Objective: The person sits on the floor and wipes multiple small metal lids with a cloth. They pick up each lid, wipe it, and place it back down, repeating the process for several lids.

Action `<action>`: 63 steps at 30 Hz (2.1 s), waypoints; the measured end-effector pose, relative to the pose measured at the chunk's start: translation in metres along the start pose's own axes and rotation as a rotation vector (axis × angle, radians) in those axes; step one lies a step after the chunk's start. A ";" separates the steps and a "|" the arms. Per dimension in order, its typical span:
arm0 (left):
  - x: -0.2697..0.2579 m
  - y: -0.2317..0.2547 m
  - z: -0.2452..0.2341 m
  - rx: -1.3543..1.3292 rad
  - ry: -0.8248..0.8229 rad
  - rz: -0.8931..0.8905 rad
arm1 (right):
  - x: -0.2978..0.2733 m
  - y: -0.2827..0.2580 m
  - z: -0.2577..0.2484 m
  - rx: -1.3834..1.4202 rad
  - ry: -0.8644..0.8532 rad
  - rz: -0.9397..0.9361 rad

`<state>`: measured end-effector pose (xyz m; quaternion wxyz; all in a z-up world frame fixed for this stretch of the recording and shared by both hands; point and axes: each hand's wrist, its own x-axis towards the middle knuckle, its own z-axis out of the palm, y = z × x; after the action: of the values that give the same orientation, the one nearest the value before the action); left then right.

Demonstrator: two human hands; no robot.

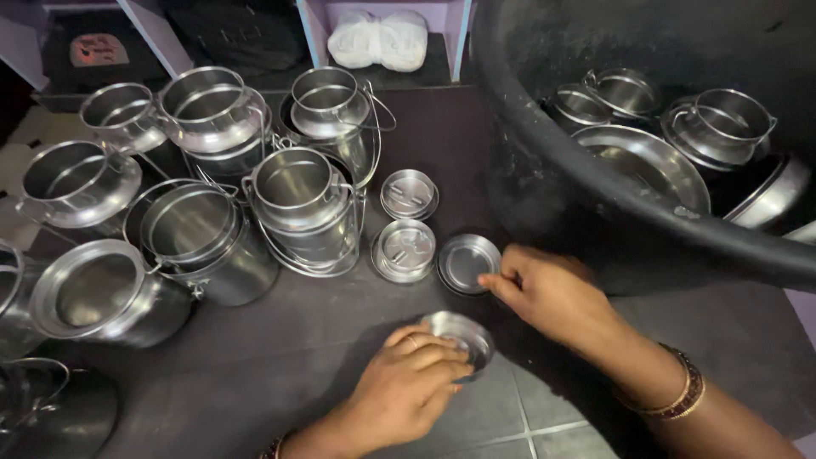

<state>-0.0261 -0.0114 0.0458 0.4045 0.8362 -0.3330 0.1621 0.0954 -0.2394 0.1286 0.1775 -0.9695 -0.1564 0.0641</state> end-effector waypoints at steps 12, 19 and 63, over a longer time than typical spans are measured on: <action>0.011 -0.006 -0.022 0.426 -0.188 0.019 | -0.007 0.032 0.048 -0.253 0.167 -0.463; 0.012 -0.017 -0.016 0.323 -0.191 -0.093 | -0.032 0.027 0.017 -0.088 0.361 -0.478; 0.025 -0.029 -0.009 0.483 -0.173 -0.283 | 0.030 0.012 0.053 -0.603 0.265 -0.507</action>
<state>0.0122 -0.0016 0.0487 0.1822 0.9572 -0.1982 0.1067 0.1176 -0.2232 0.0729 -0.0854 -0.9086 -0.3779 -0.1559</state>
